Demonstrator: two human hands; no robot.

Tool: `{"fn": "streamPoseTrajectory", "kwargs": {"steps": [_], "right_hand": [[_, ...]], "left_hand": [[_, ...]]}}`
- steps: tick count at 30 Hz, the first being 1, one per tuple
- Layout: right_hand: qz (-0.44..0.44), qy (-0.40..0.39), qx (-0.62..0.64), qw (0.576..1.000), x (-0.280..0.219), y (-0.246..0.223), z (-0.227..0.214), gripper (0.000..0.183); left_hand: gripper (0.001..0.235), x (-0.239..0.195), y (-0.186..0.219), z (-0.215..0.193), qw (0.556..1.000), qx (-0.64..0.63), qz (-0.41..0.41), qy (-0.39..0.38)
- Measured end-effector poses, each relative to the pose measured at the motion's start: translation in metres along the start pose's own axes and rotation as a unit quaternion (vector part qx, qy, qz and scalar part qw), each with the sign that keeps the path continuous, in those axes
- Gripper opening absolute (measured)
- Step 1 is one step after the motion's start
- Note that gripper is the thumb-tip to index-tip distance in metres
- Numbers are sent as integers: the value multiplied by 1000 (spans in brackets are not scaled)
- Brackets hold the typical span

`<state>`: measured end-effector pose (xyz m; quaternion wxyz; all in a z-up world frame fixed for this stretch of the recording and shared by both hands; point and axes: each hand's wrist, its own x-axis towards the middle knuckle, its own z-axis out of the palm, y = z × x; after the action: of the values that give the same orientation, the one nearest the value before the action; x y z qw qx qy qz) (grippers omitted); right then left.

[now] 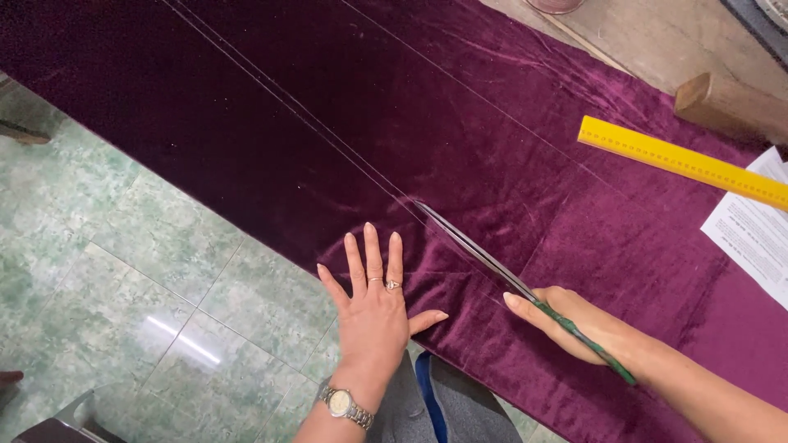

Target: Cutting a large piece of purple velvet fabric along a marked line using tailor scissors and preparing it for sewing.

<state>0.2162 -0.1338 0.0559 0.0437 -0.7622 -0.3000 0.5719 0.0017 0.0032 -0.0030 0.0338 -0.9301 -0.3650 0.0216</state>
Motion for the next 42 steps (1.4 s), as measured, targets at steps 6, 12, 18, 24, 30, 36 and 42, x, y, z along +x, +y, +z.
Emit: {"fn": "streamPoseTrajectory", "kwargs": {"steps": [6,12,18,24,30,36,42], "right_hand": [[-70,-38,-3,997,-9,-7,-11,33],[-16,-44,-31,998,1,-19,-14,35],[-43,-29,-27,998,21,-20,-9,35],[3,-35,-18,999,16,-32,-11,39],[-3,-7,-14,1000,18,-23,-7,46],[15,4,-26,1000,14,-20,-5,36],[26,-12,-52,998,10,-49,-14,36]], "left_hand": [[139,7,-16,-12,1000,-9,14,18],[122,65,-105,-11,1000,-31,-3,-2],[116,77,-136,14,999,-40,18,6],[120,77,-137,15,999,-46,18,-15],[121,77,-137,16,998,-60,12,-22],[123,78,-137,16,999,-34,13,-16],[124,78,-137,18,999,-48,9,-17]]}}
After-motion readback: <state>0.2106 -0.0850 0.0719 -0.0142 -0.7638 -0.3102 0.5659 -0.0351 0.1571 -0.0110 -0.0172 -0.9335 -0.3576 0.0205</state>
